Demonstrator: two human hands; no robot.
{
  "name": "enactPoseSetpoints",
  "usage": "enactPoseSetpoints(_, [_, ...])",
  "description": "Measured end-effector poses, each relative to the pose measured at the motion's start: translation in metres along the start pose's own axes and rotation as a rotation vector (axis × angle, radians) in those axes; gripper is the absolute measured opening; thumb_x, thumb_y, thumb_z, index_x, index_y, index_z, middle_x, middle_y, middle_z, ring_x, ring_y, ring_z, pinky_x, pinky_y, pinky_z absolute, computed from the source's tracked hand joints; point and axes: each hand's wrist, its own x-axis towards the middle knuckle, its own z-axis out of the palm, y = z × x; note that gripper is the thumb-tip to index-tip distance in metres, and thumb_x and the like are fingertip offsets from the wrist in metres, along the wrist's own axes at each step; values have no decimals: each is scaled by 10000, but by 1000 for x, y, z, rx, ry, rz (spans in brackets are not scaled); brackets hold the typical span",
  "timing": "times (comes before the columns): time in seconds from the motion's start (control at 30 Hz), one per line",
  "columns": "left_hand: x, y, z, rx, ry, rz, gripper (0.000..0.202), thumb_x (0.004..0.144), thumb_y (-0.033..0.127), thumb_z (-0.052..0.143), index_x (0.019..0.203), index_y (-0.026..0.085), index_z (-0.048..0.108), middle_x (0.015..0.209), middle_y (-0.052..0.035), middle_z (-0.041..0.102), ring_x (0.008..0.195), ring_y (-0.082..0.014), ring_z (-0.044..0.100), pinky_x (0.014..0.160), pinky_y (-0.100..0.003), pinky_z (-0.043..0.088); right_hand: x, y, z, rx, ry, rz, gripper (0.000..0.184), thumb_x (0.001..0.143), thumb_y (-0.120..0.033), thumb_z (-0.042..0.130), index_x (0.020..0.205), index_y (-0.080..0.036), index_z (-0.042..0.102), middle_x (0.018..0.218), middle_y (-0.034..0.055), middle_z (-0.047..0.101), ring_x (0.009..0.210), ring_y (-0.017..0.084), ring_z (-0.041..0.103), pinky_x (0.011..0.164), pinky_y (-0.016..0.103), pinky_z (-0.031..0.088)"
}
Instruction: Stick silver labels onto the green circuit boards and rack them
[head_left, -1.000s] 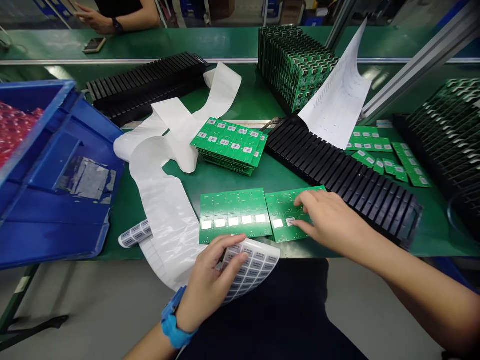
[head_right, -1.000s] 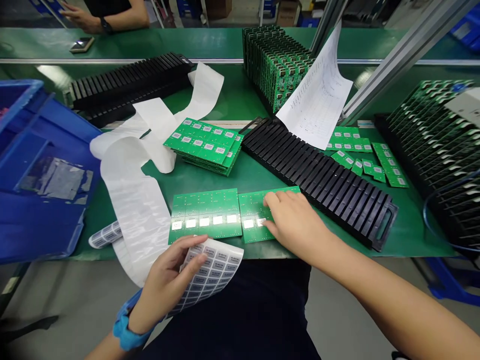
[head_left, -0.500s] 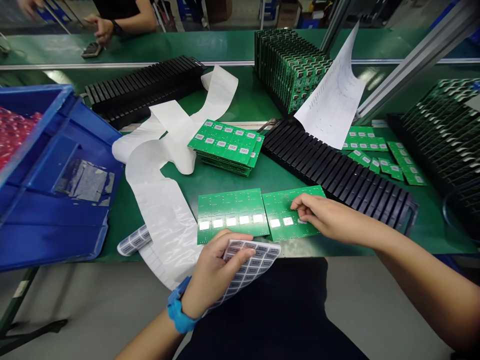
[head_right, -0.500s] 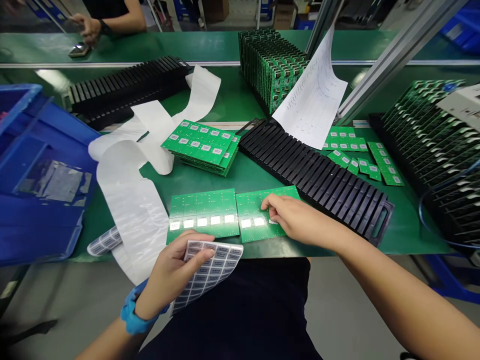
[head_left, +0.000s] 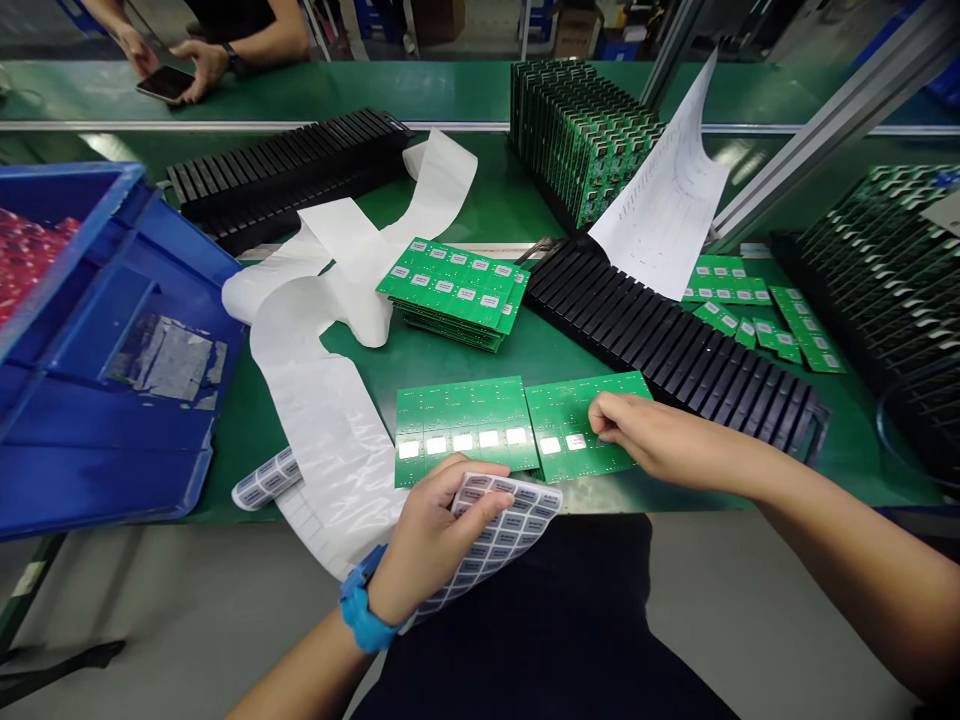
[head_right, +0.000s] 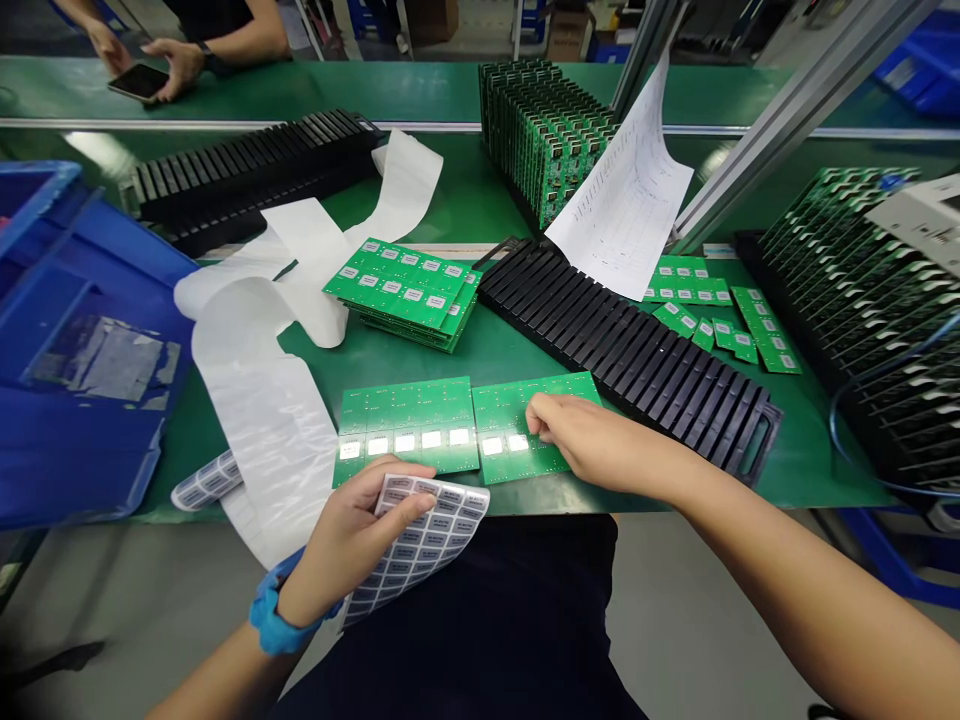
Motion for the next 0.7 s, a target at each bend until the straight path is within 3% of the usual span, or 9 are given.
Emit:
enactPoseSetpoints(0.23, [-1, -1, -1, -9, 6, -7, 170, 828, 299, 578, 970, 223, 632, 851, -19, 568, 659, -116, 536, 590, -233, 456, -1, 1, 14, -129, 98, 12, 134, 845, -114, 354, 763, -216, 381, 759, 16, 501, 677, 158, 463, 594, 300, 393])
enactPoseSetpoints(0.3, [-1, -1, -1, -18, 14, -8, 167, 825, 296, 582, 969, 224, 629, 852, -18, 577, 656, -115, 540, 585, -231, 455, -5, 0, 22, -212, 243, -22, 121, 853, -116, 375, 784, -205, 419, 919, 71, 519, 763, 178, 493, 652, 333, 424])
enactPoseSetpoints(0.37, [0, -1, -1, -27, 22, 4, 163, 822, 293, 587, 962, 222, 629, 844, -17, 584, 654, -117, 544, 576, -228, 452, -10, -7, 31, -241, 475, -50, 73, 857, -126, 422, 841, -186, 461, 1109, 130, 463, 874, 199, 507, 748, 373, 437])
enactPoseSetpoints(0.43, [1, -2, 0, -31, 34, 29, 154, 818, 291, 594, 949, 218, 629, 834, -16, 587, 662, -121, 549, 573, -227, 450, -10, -19, 39, -141, 610, -80, 100, 853, -155, 487, 951, -173, 486, 1149, 142, 446, 960, 208, 501, 824, 382, 431])
enactPoseSetpoints(0.53, [1, -3, 0, -32, 56, 71, 136, 816, 276, 601, 938, 221, 624, 823, -11, 584, 682, -122, 555, 593, -226, 447, -3, -44, 51, 179, 456, -144, 337, 802, -256, 613, 1105, -187, 482, 1034, 86, 528, 956, 187, 514, 808, 330, 453])
enactPoseSetpoints(0.6, [1, -5, 0, -36, 63, 103, 131, 818, 256, 602, 944, 224, 619, 809, -6, 576, 686, -119, 552, 603, -225, 444, 4, -58, 59, 362, 363, -135, 245, 783, -284, 639, 1000, -209, 553, 901, 35, 569, 835, 154, 537, 718, 290, 459])
enactPoseSetpoints(0.67, [-1, -6, 0, -36, 60, 152, 134, 828, 230, 587, 958, 228, 620, 785, 0, 562, 683, -115, 546, 608, -221, 438, 11, -67, 65, 473, 370, -79, 55, 804, -262, 614, 797, -212, 594, 750, -4, 568, 724, 128, 530, 646, 267, 436])
enactPoseSetpoints(0.7, [-1, -6, 0, -32, 58, 183, 133, 836, 218, 574, 958, 229, 625, 767, 3, 554, 677, -111, 541, 607, -218, 433, 14, -69, 66, 507, 377, -46, 102, 817, -249, 596, 723, -210, 595, 690, -15, 557, 686, 119, 522, 620, 259, 423])
